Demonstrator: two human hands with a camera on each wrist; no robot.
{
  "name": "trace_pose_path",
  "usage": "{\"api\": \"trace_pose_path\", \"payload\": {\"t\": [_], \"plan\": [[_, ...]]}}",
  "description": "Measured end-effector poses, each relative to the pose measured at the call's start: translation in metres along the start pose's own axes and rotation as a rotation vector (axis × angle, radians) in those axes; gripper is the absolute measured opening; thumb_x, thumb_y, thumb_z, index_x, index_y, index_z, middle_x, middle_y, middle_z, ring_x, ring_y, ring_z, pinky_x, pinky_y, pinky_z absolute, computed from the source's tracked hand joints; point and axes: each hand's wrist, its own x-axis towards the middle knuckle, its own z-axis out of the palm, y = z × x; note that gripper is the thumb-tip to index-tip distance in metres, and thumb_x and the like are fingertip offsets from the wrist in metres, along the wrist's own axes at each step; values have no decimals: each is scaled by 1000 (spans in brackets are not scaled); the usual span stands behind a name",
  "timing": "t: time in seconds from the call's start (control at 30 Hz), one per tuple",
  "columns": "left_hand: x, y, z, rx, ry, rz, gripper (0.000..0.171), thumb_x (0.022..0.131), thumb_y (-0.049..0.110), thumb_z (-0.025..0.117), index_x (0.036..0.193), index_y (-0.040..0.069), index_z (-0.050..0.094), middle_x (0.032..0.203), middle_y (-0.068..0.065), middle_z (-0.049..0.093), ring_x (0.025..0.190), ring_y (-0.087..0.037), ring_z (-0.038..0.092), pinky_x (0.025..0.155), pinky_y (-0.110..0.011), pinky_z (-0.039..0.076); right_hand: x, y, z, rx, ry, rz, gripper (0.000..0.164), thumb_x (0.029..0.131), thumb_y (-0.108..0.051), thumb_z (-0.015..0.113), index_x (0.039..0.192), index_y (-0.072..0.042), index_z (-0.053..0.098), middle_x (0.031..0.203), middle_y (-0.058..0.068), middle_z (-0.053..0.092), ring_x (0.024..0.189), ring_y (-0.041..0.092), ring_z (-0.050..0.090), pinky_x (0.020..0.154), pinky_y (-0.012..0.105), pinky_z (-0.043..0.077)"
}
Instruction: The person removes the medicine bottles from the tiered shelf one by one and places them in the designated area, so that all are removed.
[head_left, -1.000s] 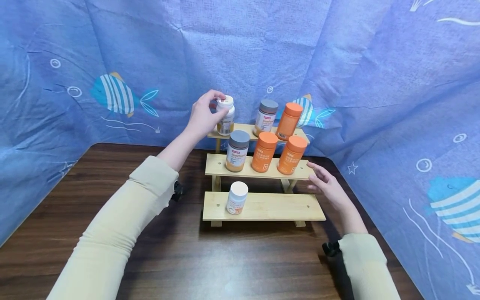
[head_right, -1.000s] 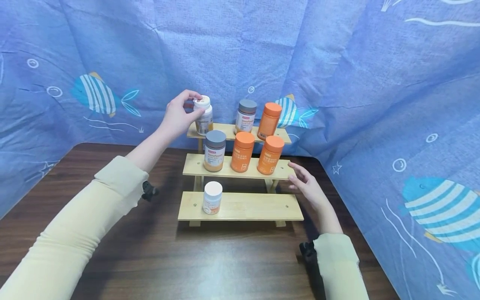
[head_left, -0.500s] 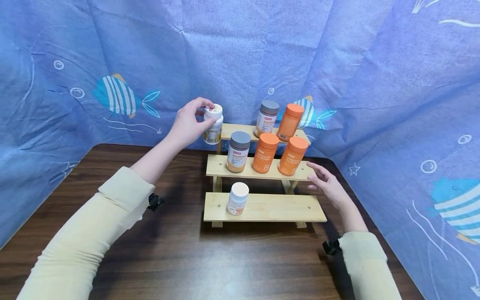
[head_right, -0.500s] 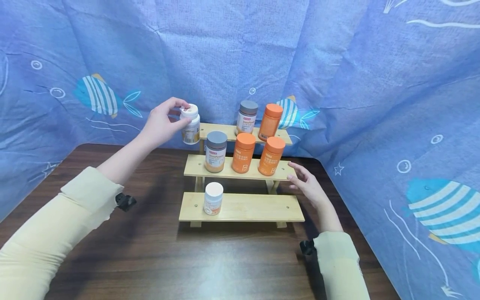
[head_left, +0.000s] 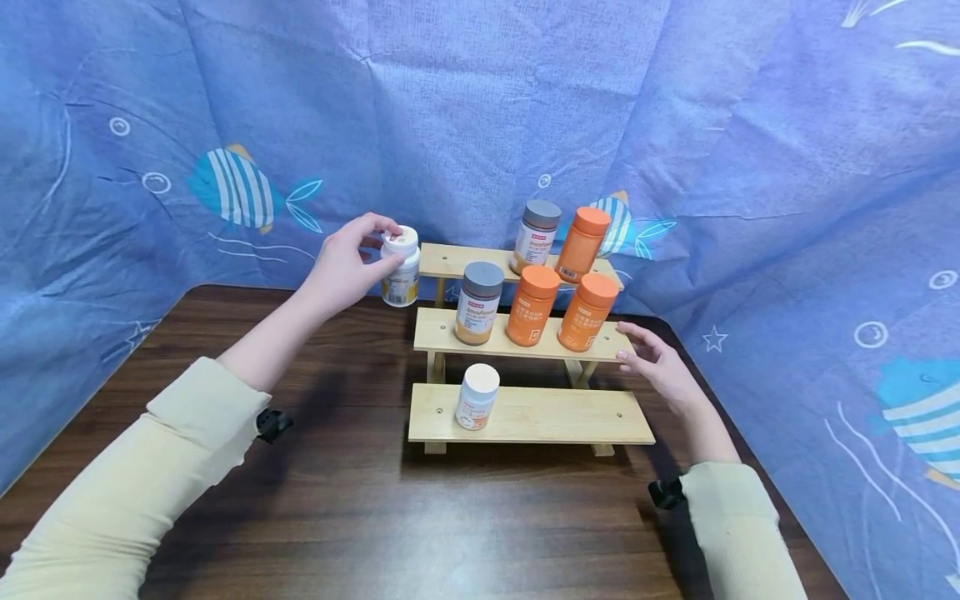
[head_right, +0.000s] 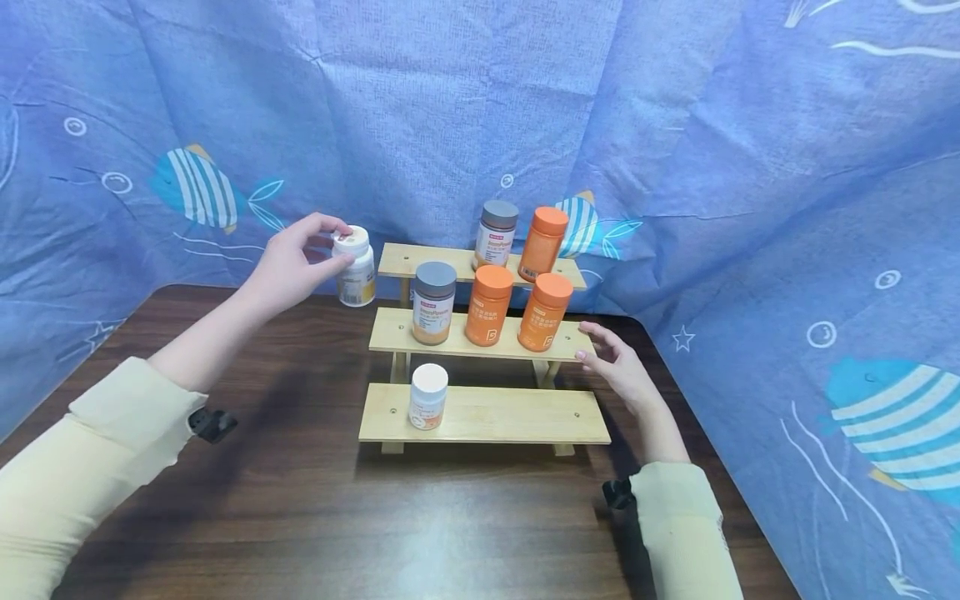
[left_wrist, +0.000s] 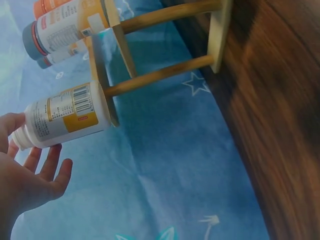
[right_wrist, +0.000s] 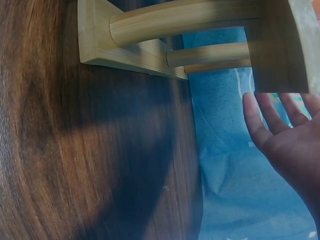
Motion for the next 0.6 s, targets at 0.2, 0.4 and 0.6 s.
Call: {"api": "trace_pose_path", "payload": {"t": [0.2,0.4,0.6], "plan": [[-9,-14,-2,3,-25,-24,31,88,22,66,116,10,58,123,-10,57,107,-31,57,89,-50,47,0,2,0,17,-2,-24,54,94,-9,57,141,4,35,147,18,33,101,4,55,81,32,55],[-15,-30,1,-9,-22,-23,32,87,20,67,116,9,58,121,-11,59,105,-31,58,89,-48,48,1,3,1,-1,3,-4,53,95,-11,57,142,3,36,151,17,27,104,4,54,82,36,54],[-19,-43,8,-24,-15,-29,32,87,18,68,116,8,58,120,-12,59,102,-30,60,88,-47,49,0,3,1,-28,0,19,54,95,-15,56,142,0,36,153,16,25,104,1,54,81,34,55]]}}
